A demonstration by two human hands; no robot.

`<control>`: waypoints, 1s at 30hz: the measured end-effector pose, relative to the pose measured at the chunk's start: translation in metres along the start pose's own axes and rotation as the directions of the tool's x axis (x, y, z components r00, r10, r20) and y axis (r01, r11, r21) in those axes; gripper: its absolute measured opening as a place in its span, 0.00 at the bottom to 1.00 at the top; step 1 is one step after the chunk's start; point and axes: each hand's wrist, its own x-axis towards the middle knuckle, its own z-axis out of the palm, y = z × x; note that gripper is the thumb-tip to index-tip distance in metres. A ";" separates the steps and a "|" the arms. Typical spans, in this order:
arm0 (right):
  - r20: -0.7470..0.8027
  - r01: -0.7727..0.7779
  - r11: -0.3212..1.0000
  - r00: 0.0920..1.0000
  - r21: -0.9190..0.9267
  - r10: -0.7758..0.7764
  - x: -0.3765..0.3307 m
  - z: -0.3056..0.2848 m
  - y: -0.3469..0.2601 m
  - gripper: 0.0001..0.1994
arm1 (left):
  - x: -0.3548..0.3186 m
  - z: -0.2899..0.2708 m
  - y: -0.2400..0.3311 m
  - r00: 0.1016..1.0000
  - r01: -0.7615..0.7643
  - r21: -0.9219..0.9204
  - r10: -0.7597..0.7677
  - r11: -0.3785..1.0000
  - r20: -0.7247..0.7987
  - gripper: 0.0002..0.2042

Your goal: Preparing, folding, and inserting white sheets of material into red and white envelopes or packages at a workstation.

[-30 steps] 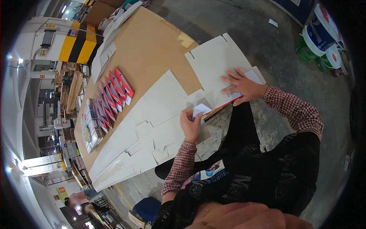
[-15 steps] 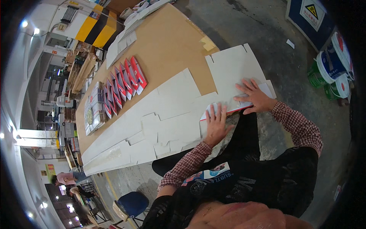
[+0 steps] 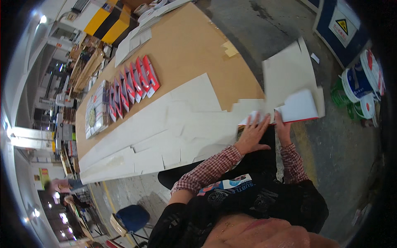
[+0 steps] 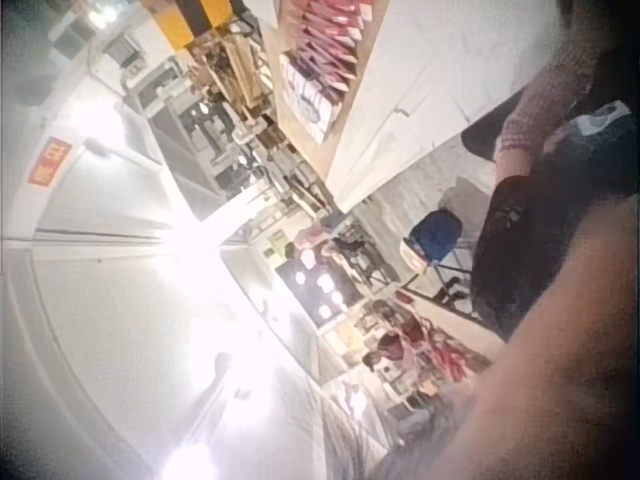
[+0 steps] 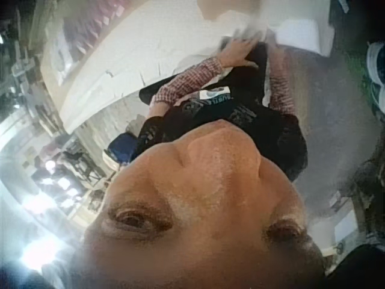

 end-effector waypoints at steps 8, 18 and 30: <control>0.821 0.793 0.306 0.568 -0.527 -0.060 0.058 0.053 -0.077 0.36 | -0.061 -0.035 -0.025 0.980 0.174 0.062 -0.166 0.983 -0.111 0.46; 0.877 0.830 0.333 0.480 -0.448 -0.016 0.067 0.035 -0.074 0.41 | -0.066 -0.030 -0.023 0.980 0.193 0.318 -0.199 0.928 -0.013 0.26; 0.797 0.869 0.316 0.482 -0.381 -0.364 0.081 0.044 -0.060 0.36 | -0.001 -0.109 -0.148 0.694 0.529 -0.194 -0.289 0.826 0.659 0.24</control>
